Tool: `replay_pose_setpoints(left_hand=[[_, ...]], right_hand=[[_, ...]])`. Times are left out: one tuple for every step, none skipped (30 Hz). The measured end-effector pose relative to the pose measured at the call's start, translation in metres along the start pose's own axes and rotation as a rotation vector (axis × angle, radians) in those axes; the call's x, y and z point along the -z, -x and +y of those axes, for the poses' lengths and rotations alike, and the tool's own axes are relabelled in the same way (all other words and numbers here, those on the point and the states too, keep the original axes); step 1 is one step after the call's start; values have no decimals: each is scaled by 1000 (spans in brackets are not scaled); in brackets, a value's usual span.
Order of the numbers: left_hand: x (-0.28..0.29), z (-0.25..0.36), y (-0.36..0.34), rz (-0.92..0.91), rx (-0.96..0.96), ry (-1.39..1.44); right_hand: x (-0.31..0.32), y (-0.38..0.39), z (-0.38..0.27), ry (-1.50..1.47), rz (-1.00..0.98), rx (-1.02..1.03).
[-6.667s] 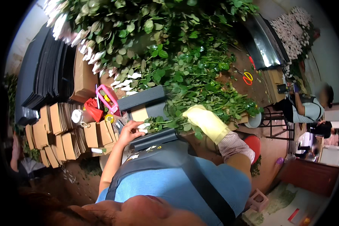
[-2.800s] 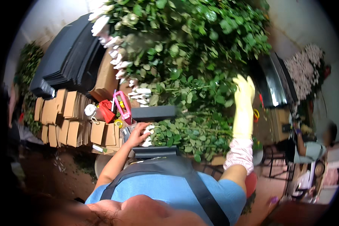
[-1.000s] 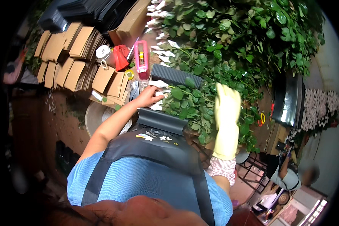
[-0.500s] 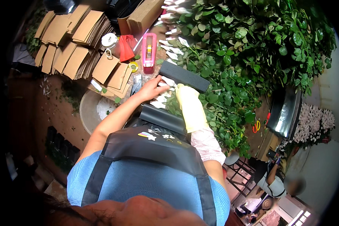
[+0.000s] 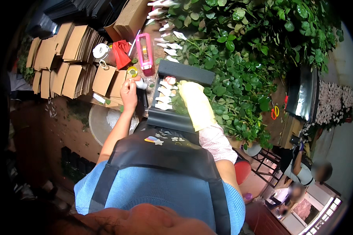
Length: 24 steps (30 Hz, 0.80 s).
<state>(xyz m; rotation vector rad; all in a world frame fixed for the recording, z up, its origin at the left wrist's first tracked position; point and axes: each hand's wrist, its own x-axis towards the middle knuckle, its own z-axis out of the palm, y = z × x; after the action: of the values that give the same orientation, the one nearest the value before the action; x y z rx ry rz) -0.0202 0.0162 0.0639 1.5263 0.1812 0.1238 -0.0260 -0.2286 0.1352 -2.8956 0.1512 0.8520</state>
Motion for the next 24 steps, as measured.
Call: replay_pose_setpoints(left_hand=[[17, -2, -7, -285, 210, -89], [13, -10, -11, -354, 156, -309], [4, -20, -14, -420, 102, -531], [-15, -3, -7, -422, 135, -439], [-25, -8, -8, -460, 44, -495], [-36, 0, -12, -564, 27, -648], [-45, 9, -17, -666, 6, -800], [-47, 6, -17, -670, 19, -735], [-48, -1, -17, -674, 33, -671], [-50, -8, -17, -679, 47, -607], [-48, -17, -13, -605, 76, -522], [-46, -26, -7, -531, 104, -437], [-48, -25, 0, -478, 129, -352], [-51, -8, 5, -448, 81, -351], [-50, -11, 7, -395, 111, -285], [-49, -17, 9, -340, 141, -218], [-48, -22, 10, -284, 171, -152], [-52, -27, 9, -246, 136, 27], [-46, -16, 9, -85, 208, 100], [-37, -5, 2, -11, 224, 191], [-25, -1, -6, -54, 223, 150], [-19, 4, -14, -129, 222, 113], [-3, 0, -20, -268, 200, -59], [7, -4, -21, -408, 178, -232]], right_hand=[[5, 2, 1, -24, -36, -12], [12, 4, -2, -38, -72, -4], [20, 6, -5, -52, -109, 3], [30, 13, -7, -92, -135, -20], [29, 13, -10, -85, -128, -17], [26, 14, -9, -84, -125, -30], [25, 15, -7, -81, -121, -43], [27, 16, -10, -74, -127, -82], [21, 14, -9, -68, -92, -95], [11, 10, -7, -62, -55, -110], [1, 4, -8, -48, -25, -102], [-9, -2, -10, -5, 24, -88], [-10, -1, -9, -21, 8, -84], [-9, -4, -8, -36, -7, -80], [-7, -7, -6, -50, -22, -74], [-5, -12, -7, -30, -142, -116], [-6, -11, -7, -40, -125, -103], [-6, -6, -2, -55, -101, -111], [-5, -6, -5, -53, -88, -76], [-3, -5, -6, -109, -98, -67], [8, 6, -7, -170, -105, -71], [19, 19, -2, -241, -105, -101], [28, 24, 6, -273, -164, -6], [36, 29, 6, -269, -205, 18]])
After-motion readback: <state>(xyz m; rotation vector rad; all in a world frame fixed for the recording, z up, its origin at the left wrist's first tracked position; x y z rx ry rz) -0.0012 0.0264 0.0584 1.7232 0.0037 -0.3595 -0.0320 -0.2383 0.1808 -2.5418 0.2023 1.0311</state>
